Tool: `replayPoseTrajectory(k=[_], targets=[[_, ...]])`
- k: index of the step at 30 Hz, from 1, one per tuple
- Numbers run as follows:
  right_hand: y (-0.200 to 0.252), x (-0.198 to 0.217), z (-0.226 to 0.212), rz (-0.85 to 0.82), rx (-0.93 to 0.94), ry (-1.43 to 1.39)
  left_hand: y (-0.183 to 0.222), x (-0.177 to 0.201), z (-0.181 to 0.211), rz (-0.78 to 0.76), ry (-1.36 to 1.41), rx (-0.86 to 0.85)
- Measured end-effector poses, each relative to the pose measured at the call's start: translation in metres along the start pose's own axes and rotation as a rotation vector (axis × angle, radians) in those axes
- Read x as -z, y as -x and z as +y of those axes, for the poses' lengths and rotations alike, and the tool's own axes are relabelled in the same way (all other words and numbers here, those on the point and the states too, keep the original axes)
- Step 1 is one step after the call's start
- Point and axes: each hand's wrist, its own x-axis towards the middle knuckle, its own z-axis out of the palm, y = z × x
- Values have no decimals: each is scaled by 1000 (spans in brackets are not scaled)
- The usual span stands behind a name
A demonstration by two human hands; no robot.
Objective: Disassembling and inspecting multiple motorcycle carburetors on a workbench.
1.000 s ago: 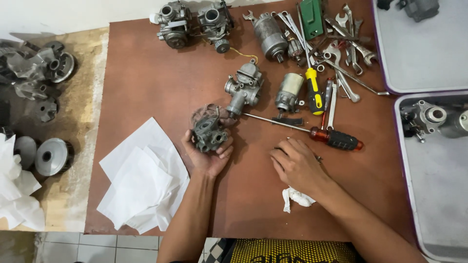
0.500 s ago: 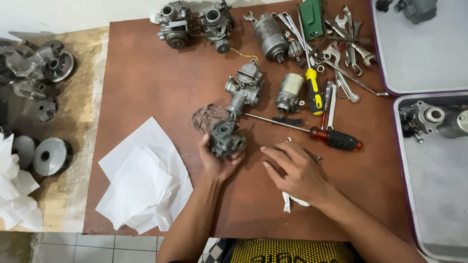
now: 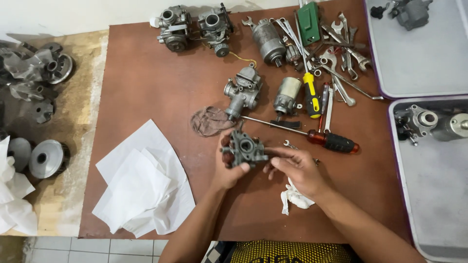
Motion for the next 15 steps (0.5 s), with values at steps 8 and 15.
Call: replayPoseTrajectory(k=[8,15], targets=[[7,-23,6,314,-140,-192,5,-13,0,-99,-188,-279],[6,-34,-2,304,-43,-151,6,-12,-6,-111,-240,-368]])
